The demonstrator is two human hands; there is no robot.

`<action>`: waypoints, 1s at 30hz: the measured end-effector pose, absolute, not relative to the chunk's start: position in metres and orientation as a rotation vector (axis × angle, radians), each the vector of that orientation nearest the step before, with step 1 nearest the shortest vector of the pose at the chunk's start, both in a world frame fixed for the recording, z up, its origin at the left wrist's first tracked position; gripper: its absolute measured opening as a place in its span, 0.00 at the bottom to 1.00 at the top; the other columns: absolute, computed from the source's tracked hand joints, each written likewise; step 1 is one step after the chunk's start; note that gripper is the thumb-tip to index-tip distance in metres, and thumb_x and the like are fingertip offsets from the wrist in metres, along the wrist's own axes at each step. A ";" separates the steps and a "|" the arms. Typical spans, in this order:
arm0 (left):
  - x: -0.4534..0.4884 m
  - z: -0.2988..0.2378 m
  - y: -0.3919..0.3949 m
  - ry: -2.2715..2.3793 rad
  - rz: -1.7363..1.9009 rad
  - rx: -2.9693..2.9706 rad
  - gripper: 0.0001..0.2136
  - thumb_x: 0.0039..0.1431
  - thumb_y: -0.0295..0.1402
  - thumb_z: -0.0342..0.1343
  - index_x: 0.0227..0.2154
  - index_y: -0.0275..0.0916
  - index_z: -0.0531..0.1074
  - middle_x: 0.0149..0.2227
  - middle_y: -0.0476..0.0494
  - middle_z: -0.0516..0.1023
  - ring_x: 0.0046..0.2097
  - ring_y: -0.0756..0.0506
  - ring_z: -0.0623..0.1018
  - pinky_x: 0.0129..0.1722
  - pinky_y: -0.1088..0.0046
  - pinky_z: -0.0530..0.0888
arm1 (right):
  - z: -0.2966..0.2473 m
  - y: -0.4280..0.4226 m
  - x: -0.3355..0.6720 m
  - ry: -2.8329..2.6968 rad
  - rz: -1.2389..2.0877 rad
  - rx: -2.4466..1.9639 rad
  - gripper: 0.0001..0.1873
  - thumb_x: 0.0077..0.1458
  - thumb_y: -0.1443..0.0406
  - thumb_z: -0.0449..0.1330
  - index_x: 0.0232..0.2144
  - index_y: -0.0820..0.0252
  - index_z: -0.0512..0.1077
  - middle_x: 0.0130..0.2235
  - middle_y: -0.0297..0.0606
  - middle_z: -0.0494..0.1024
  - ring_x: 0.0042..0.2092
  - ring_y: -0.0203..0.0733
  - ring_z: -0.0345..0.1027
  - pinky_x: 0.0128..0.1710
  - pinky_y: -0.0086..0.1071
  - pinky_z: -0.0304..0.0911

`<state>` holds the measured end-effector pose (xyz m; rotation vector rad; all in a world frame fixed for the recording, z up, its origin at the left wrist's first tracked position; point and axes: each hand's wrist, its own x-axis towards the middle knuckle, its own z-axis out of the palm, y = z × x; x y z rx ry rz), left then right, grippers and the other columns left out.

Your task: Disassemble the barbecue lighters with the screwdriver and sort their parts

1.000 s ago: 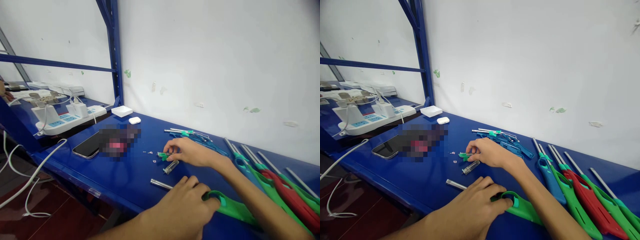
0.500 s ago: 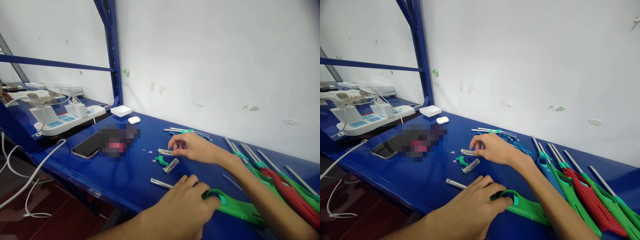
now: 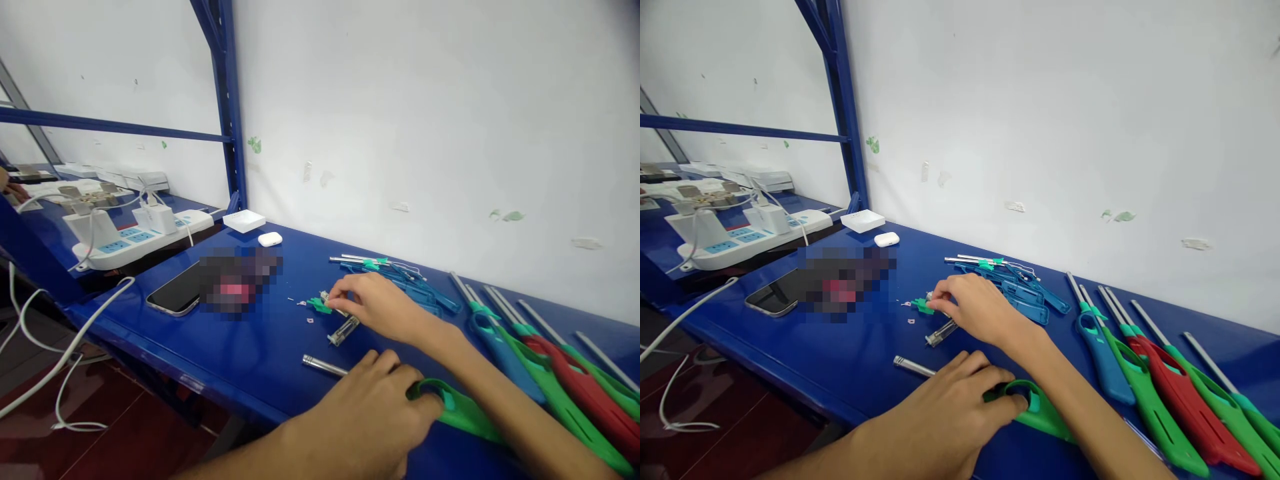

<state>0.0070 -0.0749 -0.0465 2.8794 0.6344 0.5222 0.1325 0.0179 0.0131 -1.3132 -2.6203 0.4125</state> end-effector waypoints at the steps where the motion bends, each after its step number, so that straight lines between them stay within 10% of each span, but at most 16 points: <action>1: 0.007 -0.046 -0.075 0.632 0.520 2.895 0.20 0.68 0.25 0.56 0.61 0.37 0.69 0.57 0.36 0.77 0.56 0.37 0.75 0.57 0.60 0.73 | 0.015 0.017 0.134 -2.607 0.404 -1.319 0.14 0.70 0.55 0.60 0.45 0.59 0.77 0.43 0.37 0.81 0.42 0.41 0.77 0.46 0.42 0.74; 8: 0.007 -0.045 -0.077 0.610 0.560 3.027 0.21 0.67 0.30 0.61 0.61 0.33 0.68 0.59 0.35 0.75 0.52 0.37 0.77 0.50 0.60 0.75 | 0.029 0.006 0.149 -2.707 0.569 -1.246 0.10 0.59 0.56 0.72 0.40 0.52 0.81 0.36 0.30 0.80 0.36 0.37 0.73 0.34 0.32 0.66; 19: 0.007 -0.045 -0.078 0.626 0.558 3.036 0.21 0.67 0.31 0.62 0.60 0.33 0.68 0.59 0.37 0.76 0.52 0.38 0.76 0.51 0.61 0.75 | 0.015 0.014 0.145 -2.602 0.311 -1.339 0.14 0.68 0.55 0.63 0.44 0.59 0.77 0.41 0.36 0.81 0.40 0.40 0.76 0.44 0.40 0.74; 30: 0.007 -0.048 -0.079 0.661 0.645 3.025 0.13 0.70 0.30 0.56 0.55 0.32 0.70 0.54 0.38 0.78 0.49 0.40 0.76 0.48 0.61 0.74 | 0.045 -0.012 0.186 -2.343 -0.009 -1.569 0.22 0.70 0.46 0.51 0.42 0.47 0.80 0.37 0.35 0.86 0.31 0.47 0.77 0.30 0.40 0.66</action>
